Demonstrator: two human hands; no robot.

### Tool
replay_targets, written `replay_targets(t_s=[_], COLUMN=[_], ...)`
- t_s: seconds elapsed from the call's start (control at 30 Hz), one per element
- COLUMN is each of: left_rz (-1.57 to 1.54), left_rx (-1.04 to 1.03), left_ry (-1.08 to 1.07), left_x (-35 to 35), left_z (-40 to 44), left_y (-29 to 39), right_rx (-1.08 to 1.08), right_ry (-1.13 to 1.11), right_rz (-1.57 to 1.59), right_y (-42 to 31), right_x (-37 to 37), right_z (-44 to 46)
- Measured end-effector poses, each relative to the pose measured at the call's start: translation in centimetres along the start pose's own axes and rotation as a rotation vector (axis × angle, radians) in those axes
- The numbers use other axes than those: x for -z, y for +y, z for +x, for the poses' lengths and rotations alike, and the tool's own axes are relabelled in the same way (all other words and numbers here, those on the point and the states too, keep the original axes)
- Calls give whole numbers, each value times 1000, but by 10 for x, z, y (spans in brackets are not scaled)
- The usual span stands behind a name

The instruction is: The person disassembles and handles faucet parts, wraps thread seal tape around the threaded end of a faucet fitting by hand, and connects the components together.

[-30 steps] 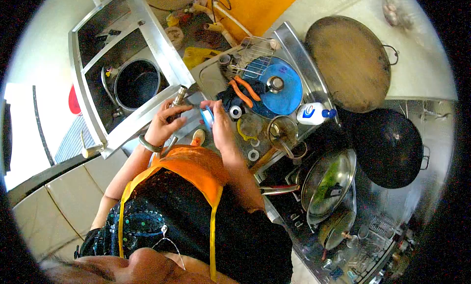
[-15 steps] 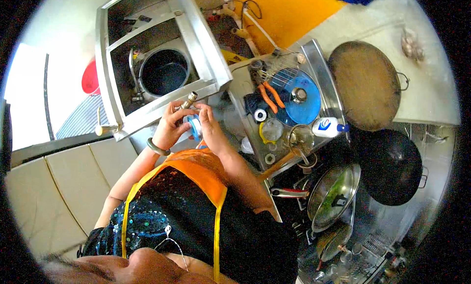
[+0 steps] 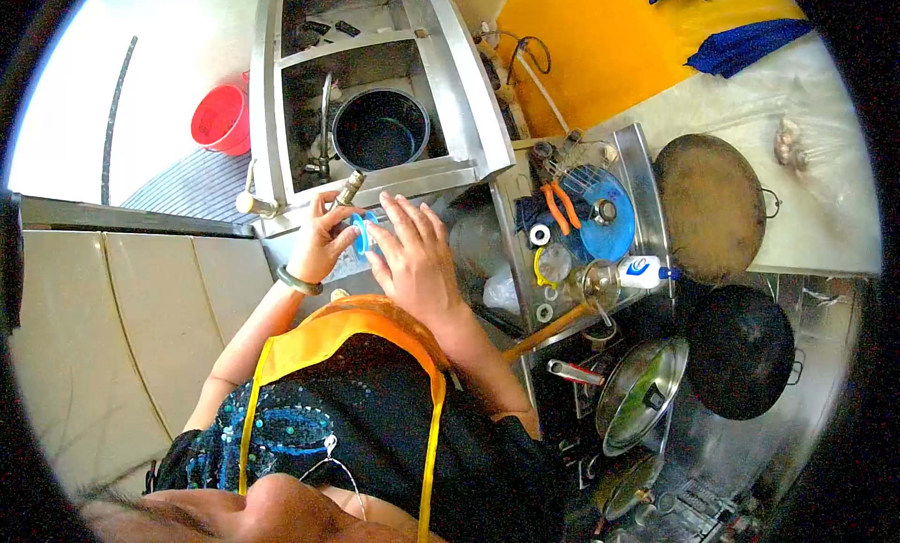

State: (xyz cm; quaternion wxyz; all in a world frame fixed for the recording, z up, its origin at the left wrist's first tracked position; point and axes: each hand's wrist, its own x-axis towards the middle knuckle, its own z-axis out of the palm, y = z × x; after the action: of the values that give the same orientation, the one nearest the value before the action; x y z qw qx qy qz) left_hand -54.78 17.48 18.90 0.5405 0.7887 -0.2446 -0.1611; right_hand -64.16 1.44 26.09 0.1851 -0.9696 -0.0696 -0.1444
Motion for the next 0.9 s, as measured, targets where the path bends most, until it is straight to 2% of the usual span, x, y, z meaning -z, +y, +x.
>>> replay_targets(t_s=[0.1,0.43,0.6,0.7,0.9], left_rz=[52,127,82,76,-74], left_rx=[-117,-137,-33,-57,8], left_ry=[36,40,25,46,-112], left_x=[7,22,26,23,14], left_z=[-5,-18,-20,-20,-18], left_y=[-3,-5,3,-2,-2], right_rx=[15,20,25,-45,-76], right_ry=[-24,2,49,53,162], right_rz=[-42,-118,-20,111,249], right_y=[-6,-22,-26,-27,-21], right_x=[1,-7,1,6,2], right_z=[1,0,2,0,-7])
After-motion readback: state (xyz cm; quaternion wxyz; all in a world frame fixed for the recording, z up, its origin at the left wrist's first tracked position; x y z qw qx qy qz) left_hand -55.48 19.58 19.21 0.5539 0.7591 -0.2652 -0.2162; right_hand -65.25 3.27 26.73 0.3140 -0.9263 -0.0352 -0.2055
